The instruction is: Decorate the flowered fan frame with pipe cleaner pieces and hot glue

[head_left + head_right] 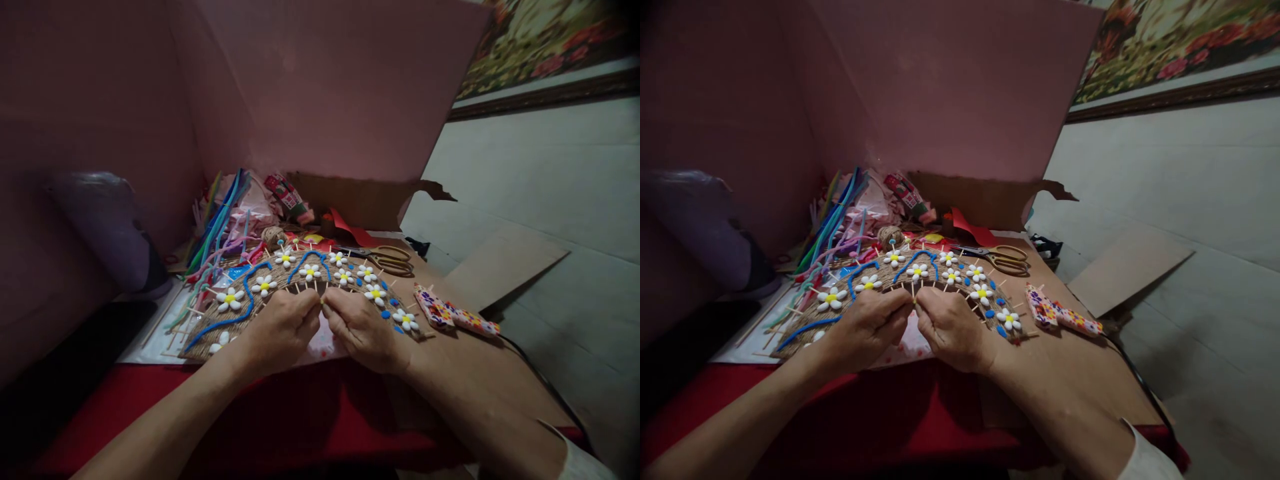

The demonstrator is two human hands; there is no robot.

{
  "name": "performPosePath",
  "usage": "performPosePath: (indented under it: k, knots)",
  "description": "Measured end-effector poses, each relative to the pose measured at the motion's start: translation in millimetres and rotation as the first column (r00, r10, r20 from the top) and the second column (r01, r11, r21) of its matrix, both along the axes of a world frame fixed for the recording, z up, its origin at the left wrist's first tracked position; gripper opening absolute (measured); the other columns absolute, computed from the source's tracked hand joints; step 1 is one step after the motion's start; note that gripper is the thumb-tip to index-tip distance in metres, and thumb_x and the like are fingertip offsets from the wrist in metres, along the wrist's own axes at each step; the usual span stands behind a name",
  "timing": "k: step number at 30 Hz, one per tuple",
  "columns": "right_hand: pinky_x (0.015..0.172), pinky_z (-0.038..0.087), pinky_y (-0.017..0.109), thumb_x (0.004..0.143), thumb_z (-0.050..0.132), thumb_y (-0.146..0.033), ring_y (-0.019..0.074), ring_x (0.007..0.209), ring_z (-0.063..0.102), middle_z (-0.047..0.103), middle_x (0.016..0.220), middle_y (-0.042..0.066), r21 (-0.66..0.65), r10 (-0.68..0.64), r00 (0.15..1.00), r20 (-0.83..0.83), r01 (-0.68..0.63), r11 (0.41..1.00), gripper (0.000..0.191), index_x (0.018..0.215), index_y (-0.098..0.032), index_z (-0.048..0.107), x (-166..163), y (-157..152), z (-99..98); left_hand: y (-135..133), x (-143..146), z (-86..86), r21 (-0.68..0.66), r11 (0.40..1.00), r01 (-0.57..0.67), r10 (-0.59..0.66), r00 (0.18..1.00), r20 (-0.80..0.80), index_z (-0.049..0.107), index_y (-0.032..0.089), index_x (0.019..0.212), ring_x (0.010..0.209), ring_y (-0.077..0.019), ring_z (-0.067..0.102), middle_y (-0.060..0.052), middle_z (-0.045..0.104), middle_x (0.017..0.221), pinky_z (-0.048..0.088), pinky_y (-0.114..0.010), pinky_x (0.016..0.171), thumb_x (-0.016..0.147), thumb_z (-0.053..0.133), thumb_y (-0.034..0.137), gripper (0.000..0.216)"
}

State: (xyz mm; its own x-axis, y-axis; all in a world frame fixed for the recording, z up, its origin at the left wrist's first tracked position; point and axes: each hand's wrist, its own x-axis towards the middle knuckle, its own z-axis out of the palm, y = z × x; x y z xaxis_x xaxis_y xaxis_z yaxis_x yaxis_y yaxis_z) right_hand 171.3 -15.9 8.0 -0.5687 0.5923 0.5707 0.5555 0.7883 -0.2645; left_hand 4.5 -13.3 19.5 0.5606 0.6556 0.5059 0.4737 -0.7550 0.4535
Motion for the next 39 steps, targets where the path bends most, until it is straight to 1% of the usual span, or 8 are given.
performPosePath:
  k: [8,12,17,22,24,30,34,39]
  knots:
    - [0.061,0.033,0.026,0.091,0.033,-0.017,0.0134,0.063,0.043,0.045,0.069,0.000,-0.121,-0.026,0.992,-0.126,0.011,0.993,0.020,0.073,-0.019,0.041,-2.0,5.4,-2.6,-1.6,5.4,-3.6,-0.041,0.996,-0.076,0.079,0.995,0.068,0.041,0.018,0.064,0.046,-0.0078,0.041,0.004,0.044,0.051,0.028,-0.022,0.049,0.084,0.038,0.012,0.021]
    - [0.060,0.034,0.024,0.093,0.033,-0.027,0.0116,0.063,0.043,0.043,0.068,-0.002,-0.315,-0.013,0.929,-0.370,-0.113,0.942,0.025,0.072,-0.019,0.045,1.0,8.0,2.7,0.7,9.5,-3.2,-0.237,0.971,-0.019,0.096,0.943,0.319,0.054,0.016,0.081,0.048,-0.0079,0.046,0.002,0.053,0.060,0.035,-0.021,0.049,0.087,0.041,0.020,0.015]
    - [0.050,0.029,0.022,0.090,0.041,-0.035,0.0088,0.055,0.035,0.039,0.064,-0.003,-0.496,-0.012,0.787,-0.616,-0.376,0.782,0.026,0.073,-0.017,0.047,-1.4,7.2,2.3,6.0,11.8,-3.7,-0.513,0.804,0.301,0.139,0.743,0.655,0.064,0.014,0.093,0.041,-0.0072,0.046,0.001,0.057,0.061,0.035,-0.019,0.038,0.076,0.062,0.026,0.021]
    - [0.045,0.022,0.022,0.087,0.047,-0.040,0.0067,0.047,0.027,0.034,0.057,-0.006,-0.547,-0.046,0.712,-0.701,-0.495,0.675,0.030,0.068,-0.018,0.044,-5.6,6.6,0.8,8.9,13.1,-5.8,-0.553,0.650,0.521,0.199,0.585,0.786,0.066,0.015,0.080,0.038,-0.0033,0.040,0.004,0.052,0.051,0.028,-0.015,0.036,0.070,0.070,0.022,0.013]
    - [0.045,0.024,0.022,0.088,0.045,-0.041,0.0070,0.047,0.028,0.034,0.057,-0.006,-0.533,-0.031,0.721,-0.692,-0.483,0.695,0.033,0.066,-0.018,0.044,-5.1,6.6,-0.2,7.9,13.5,-5.3,-0.570,0.585,0.577,0.240,0.549,0.801,0.064,0.016,0.078,0.041,-0.0027,0.040,0.004,0.053,0.055,0.028,-0.014,0.038,0.069,0.071,0.022,0.012]
    - [0.056,0.035,0.024,0.087,0.052,-0.034,0.0109,0.061,0.042,0.046,0.070,-0.002,-0.275,-0.053,0.752,-0.657,-0.174,0.946,0.017,0.079,-0.019,0.053,0.1,6.7,-3.5,5.4,10.3,-0.6,-0.625,0.484,0.612,0.242,0.593,0.768,0.061,0.014,0.078,0.045,-0.0029,0.038,0.004,0.048,0.057,0.024,-0.015,0.040,0.075,0.067,0.027,0.014]
    - [0.066,0.041,0.028,0.082,0.060,-0.023,0.0149,0.077,0.050,0.051,0.085,0.002,-0.087,0.078,0.808,-0.584,-0.158,0.984,0.013,0.095,-0.021,0.062,0.9,7.5,-0.3,6.4,7.7,0.4,-0.639,0.446,0.627,0.222,0.614,0.758,0.061,0.013,0.075,0.045,-0.0026,0.035,0.004,0.046,0.056,0.023,-0.016,0.042,0.071,0.070,0.027,0.017]
    - [0.071,0.043,0.028,0.081,0.060,-0.015,0.0154,0.082,0.052,0.052,0.086,0.002,-0.009,0.125,0.829,-0.546,-0.155,0.988,0.010,0.089,-0.021,0.061,0.8,6.2,2.2,7.3,4.3,-1.9,-0.677,0.351,0.647,0.226,0.643,0.732,0.061,0.012,0.072,0.044,-0.0026,0.034,0.005,0.044,0.054,0.021,-0.017,0.042,0.069,0.071,0.025,0.017]
